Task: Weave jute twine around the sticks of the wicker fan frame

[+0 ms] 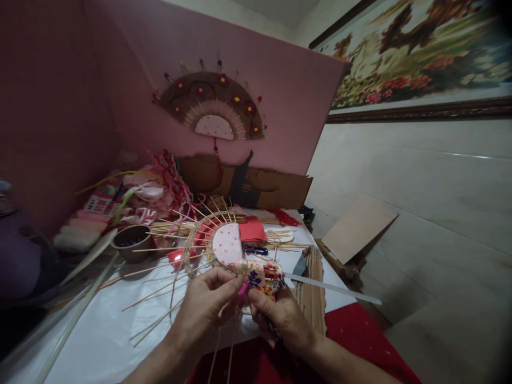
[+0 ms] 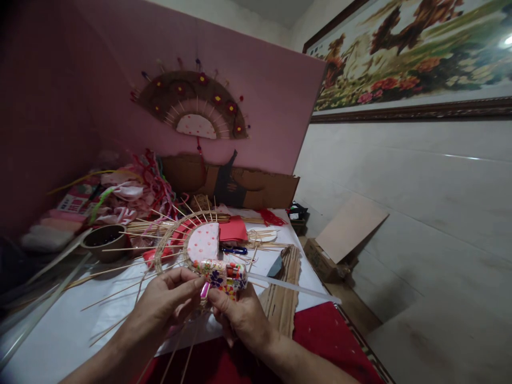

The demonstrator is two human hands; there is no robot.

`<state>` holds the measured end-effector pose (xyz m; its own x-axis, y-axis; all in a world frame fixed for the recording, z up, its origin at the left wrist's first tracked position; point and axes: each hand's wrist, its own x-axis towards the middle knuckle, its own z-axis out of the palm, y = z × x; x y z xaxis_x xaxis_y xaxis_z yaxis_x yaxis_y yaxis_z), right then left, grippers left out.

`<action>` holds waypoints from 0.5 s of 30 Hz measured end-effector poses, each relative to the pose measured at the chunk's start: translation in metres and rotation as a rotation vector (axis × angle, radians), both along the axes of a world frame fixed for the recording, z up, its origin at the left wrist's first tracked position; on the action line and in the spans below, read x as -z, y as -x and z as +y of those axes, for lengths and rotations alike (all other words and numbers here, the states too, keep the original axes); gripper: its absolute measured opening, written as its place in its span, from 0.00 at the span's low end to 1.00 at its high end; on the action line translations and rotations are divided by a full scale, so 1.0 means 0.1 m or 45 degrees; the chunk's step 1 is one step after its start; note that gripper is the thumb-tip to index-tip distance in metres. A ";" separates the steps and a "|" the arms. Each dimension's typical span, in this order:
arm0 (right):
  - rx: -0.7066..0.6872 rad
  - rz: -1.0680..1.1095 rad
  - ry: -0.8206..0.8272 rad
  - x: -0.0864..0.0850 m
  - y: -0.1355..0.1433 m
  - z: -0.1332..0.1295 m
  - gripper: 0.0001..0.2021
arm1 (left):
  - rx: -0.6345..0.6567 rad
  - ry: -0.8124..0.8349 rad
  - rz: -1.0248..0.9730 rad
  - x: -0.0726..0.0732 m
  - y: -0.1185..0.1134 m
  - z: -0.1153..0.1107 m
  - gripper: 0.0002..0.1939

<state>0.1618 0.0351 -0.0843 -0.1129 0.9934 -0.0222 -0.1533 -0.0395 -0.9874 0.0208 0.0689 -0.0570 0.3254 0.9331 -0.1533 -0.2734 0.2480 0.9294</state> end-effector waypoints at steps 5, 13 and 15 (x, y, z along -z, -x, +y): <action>0.023 0.011 -0.009 0.00 0.02 -0.01 0.18 | -0.022 0.076 -0.044 0.02 -0.01 -0.02 0.13; 0.012 0.001 0.001 -0.02 0.04 0.00 0.19 | -0.030 0.220 -0.227 0.11 0.02 0.02 0.07; 0.027 -0.030 -0.004 0.01 0.04 0.00 0.19 | 0.017 0.257 -0.297 0.11 0.02 0.02 0.08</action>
